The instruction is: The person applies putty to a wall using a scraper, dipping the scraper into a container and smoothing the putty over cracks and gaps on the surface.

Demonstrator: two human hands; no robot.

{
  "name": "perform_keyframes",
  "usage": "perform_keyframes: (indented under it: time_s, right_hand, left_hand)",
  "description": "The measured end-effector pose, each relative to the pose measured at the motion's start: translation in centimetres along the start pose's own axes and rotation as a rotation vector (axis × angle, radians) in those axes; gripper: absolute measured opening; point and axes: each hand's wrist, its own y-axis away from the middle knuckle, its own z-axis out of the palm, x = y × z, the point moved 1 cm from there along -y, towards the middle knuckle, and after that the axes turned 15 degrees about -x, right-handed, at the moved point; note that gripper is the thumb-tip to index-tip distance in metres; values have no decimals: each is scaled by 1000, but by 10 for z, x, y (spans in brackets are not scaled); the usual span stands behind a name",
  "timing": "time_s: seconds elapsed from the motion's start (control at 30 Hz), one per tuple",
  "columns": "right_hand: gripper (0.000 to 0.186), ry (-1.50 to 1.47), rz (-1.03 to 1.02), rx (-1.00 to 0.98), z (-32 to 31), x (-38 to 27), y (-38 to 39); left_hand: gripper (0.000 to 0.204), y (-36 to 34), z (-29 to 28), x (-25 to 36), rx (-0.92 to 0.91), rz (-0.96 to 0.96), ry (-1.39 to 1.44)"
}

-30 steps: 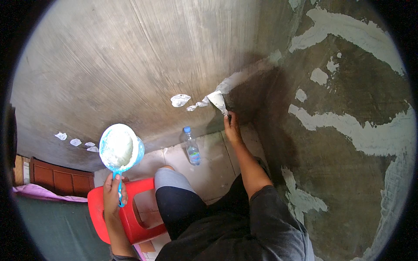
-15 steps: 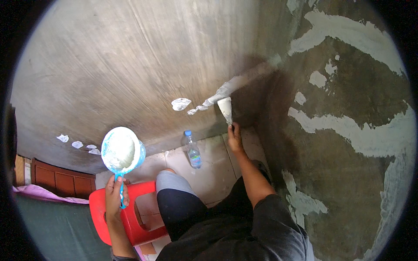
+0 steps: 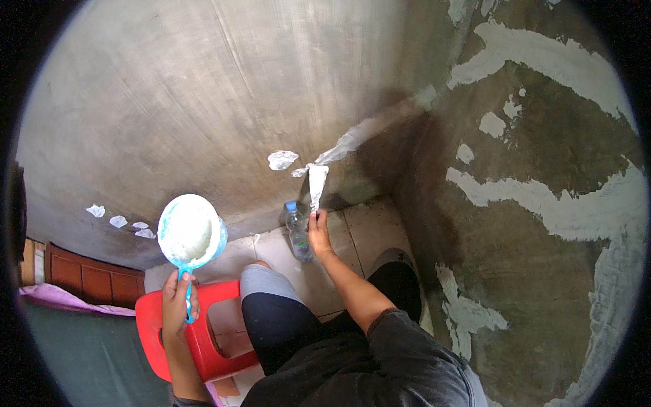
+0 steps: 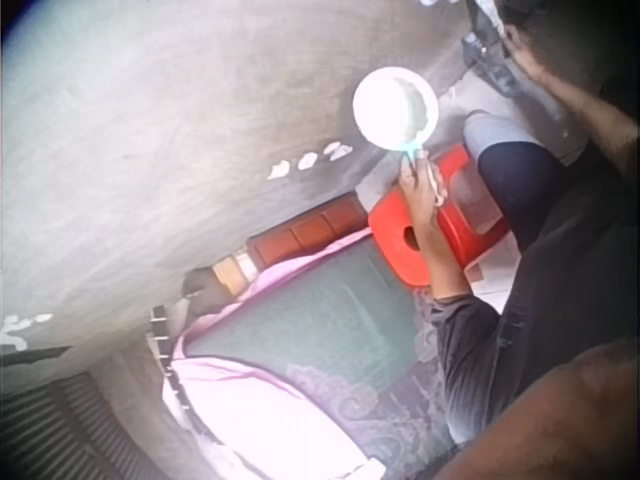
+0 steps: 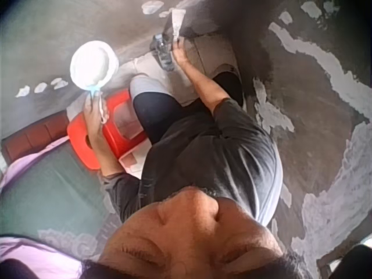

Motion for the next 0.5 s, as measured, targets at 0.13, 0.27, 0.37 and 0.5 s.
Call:
perform_keyframes:
  time_s: [0.13, 0.27, 0.37, 0.5]
  right_hand:
    - [35, -49, -72, 29, -2, 7, 2]
    - [34, -104, -118, 64, -6, -13, -20]
    - [32, -146, -120, 49, 6, -15, -27]
    - [35, 30, -66, 27, 21, 25, -18]
  left_hand:
    - [27, -4, 3, -1, 4, 14, -12]
    - [25, -3, -2, -4, -25, 15, 12]
    - [25, -1, -2, -2, -30, -1, 10]
    - [24, -6, 2, 3, -55, -6, 8]
